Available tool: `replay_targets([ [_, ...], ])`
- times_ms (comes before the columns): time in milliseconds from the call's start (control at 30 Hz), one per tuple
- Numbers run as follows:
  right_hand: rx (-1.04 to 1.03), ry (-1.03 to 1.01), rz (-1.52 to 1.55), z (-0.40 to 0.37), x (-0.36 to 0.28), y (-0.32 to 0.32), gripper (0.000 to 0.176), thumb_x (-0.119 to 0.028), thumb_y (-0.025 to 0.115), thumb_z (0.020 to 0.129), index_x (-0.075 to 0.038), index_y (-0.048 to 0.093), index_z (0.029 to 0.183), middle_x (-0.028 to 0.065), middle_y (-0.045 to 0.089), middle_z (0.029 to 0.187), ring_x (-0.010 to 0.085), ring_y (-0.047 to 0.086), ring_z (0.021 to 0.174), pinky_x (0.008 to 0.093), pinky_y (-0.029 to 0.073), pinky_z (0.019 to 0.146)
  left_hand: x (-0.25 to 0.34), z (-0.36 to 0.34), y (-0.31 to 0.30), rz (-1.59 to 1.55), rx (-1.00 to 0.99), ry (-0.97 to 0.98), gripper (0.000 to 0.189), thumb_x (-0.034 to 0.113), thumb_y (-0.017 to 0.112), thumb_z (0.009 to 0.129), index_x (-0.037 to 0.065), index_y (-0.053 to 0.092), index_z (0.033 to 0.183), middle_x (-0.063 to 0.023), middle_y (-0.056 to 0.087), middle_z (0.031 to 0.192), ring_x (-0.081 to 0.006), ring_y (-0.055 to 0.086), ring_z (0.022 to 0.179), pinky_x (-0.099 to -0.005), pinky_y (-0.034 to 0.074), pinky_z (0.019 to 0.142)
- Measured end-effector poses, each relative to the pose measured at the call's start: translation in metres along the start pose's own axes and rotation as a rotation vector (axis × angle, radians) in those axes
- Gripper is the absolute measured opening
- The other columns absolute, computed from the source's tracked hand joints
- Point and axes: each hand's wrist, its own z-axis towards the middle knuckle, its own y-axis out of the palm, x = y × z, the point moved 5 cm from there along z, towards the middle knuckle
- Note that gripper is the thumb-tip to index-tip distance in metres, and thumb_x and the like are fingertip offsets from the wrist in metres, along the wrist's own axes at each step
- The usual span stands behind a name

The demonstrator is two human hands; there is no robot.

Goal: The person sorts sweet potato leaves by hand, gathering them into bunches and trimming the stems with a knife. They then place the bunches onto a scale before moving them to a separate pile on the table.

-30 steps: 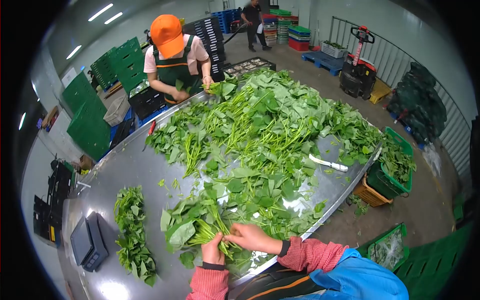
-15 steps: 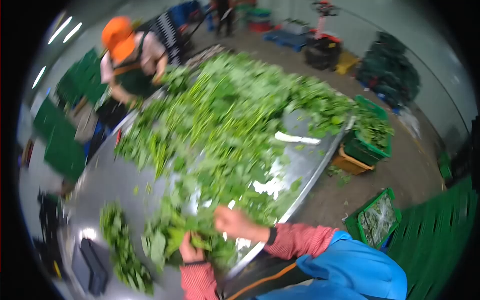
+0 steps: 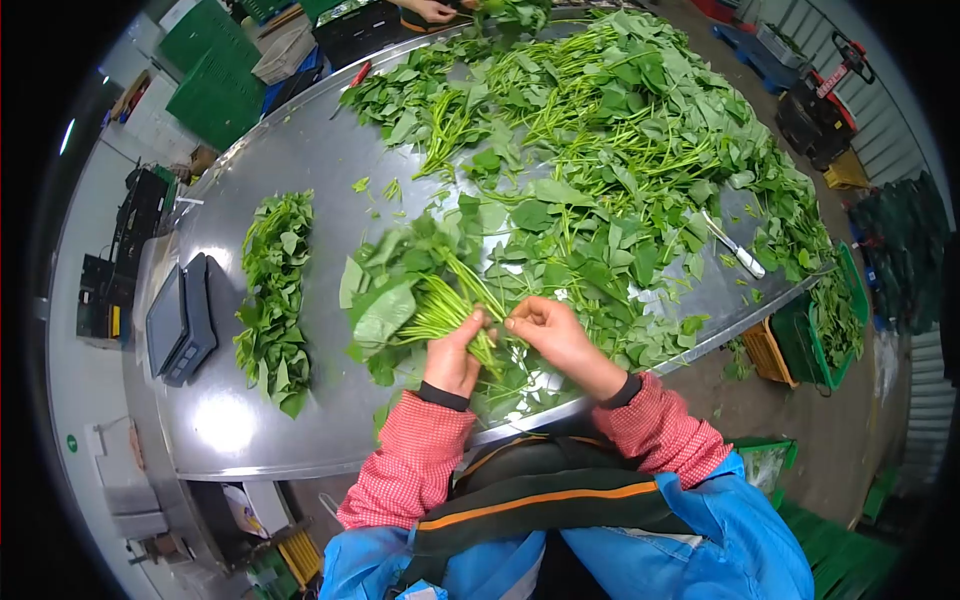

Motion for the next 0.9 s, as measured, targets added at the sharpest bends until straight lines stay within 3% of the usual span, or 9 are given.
replay_targets([
  [167, 0.094, -0.107, -0.503, -0.010, -0.009, 0.012, 0.019, -0.018, 0.065, 0.081, -0.003, 0.054, 0.083, 0.0121, 0.056, 0.058, 0.0266, 0.054, 0.049, 0.0354, 0.041, 0.046, -0.027, -0.009, -0.009, -0.059, 0.066, -0.142, 0.019, 0.009, 0.061, 0.088, 0.000, 0.058, 0.104, -0.0074, 0.063, 0.095, -0.0187, 0.061, 0.083, -0.0323, 0.053, 0.072],
  [267, 0.147, -0.286, -0.611, -0.019, -0.012, 0.018, 0.020, -0.017, 0.067, 0.081, -0.002, 0.053, 0.081, 0.0080, 0.053, 0.057, 0.0144, 0.048, 0.047, 0.0295, 0.038, 0.045, -0.032, -0.004, -0.019, -0.119, 0.085, -0.139, 0.017, 0.012, 0.060, 0.089, 0.001, 0.058, 0.103, -0.0076, 0.064, 0.095, -0.0195, 0.062, 0.084, -0.0324, 0.052, 0.072],
  [433, 0.203, -0.213, -0.514, -0.032, -0.026, 0.003, 0.016, -0.019, 0.063, 0.083, -0.005, 0.054, 0.083, 0.0131, 0.059, 0.063, 0.0312, 0.061, 0.057, 0.0398, 0.045, 0.049, -0.001, 0.005, -0.044, -0.141, 0.103, -0.027, 0.016, 0.011, 0.057, 0.091, -0.002, 0.056, 0.099, -0.0127, 0.062, 0.094, -0.0228, 0.061, 0.086, -0.0377, 0.052, 0.082],
  [533, 0.047, -0.376, -0.727, -0.039, -0.019, -0.002, 0.020, -0.025, 0.061, 0.085, -0.006, 0.055, 0.082, 0.0136, 0.060, 0.064, 0.0322, 0.061, 0.058, 0.0417, 0.046, 0.050, 0.015, 0.013, -0.061, -0.173, 0.187, 0.069, 0.016, 0.012, 0.057, 0.091, -0.003, 0.056, 0.098, -0.0115, 0.062, 0.092, -0.0222, 0.061, 0.086, -0.0381, 0.052, 0.083],
  [567, -0.089, -0.256, -0.920, -0.039, -0.007, 0.000, 0.025, -0.030, 0.058, 0.086, -0.007, 0.056, 0.079, 0.0149, 0.060, 0.065, 0.0340, 0.061, 0.060, 0.0446, 0.046, 0.052, 0.016, 0.011, -0.061, -0.118, 0.182, 0.043, 0.017, 0.012, 0.057, 0.091, -0.002, 0.056, 0.100, -0.0109, 0.062, 0.094, -0.0222, 0.061, 0.086, -0.0362, 0.052, 0.081],
  [733, 0.318, -0.336, -0.887, -0.011, 0.022, -0.047, 0.021, -0.023, 0.058, 0.080, -0.006, 0.059, 0.069, 0.0170, 0.060, 0.065, 0.0372, 0.060, 0.062, 0.0459, 0.047, 0.053, -0.014, 0.014, -0.066, 0.014, -0.122, -0.286, 0.028, 0.014, 0.054, 0.092, -0.005, 0.055, 0.112, -0.0117, 0.062, 0.100, -0.0206, 0.059, 0.089, -0.0324, 0.049, 0.080],
  [800, 0.404, -0.326, -1.174, 0.010, 0.046, -0.076, 0.005, -0.012, 0.061, 0.064, -0.008, 0.059, 0.064, 0.0155, 0.059, 0.065, 0.0336, 0.061, 0.061, 0.0446, 0.047, 0.049, -0.029, 0.025, -0.073, -0.117, -0.136, -0.451, 0.033, 0.015, 0.052, 0.093, -0.006, 0.051, 0.118, -0.0117, 0.062, 0.100, -0.0221, 0.059, 0.089, -0.0329, 0.049, 0.082],
  [867, 0.280, 0.012, -1.592, 0.023, 0.054, -0.078, 0.005, -0.011, 0.066, 0.058, -0.014, 0.066, 0.063, 0.0050, 0.063, 0.063, 0.0222, 0.062, 0.058, 0.0371, 0.045, 0.043, -0.020, 0.018, -0.074, 0.141, -0.149, -0.584, 0.037, 0.027, 0.063, 0.087, 0.004, 0.056, 0.116, -0.0118, 0.061, 0.110, -0.0235, 0.060, 0.092, -0.0388, 0.054, 0.071],
  [900, 0.253, -0.013, -1.633, 0.030, 0.065, -0.080, 0.005, -0.012, 0.066, 0.059, -0.015, 0.068, 0.063, 0.0026, 0.064, 0.065, 0.0196, 0.062, 0.059, 0.0353, 0.042, 0.041, -0.015, 0.011, -0.067, 0.182, 0.002, -0.574, 0.032, 0.027, 0.063, 0.087, 0.007, 0.059, 0.112, -0.0092, 0.063, 0.104, -0.0209, 0.060, 0.089, -0.0332, 0.054, 0.066],
])
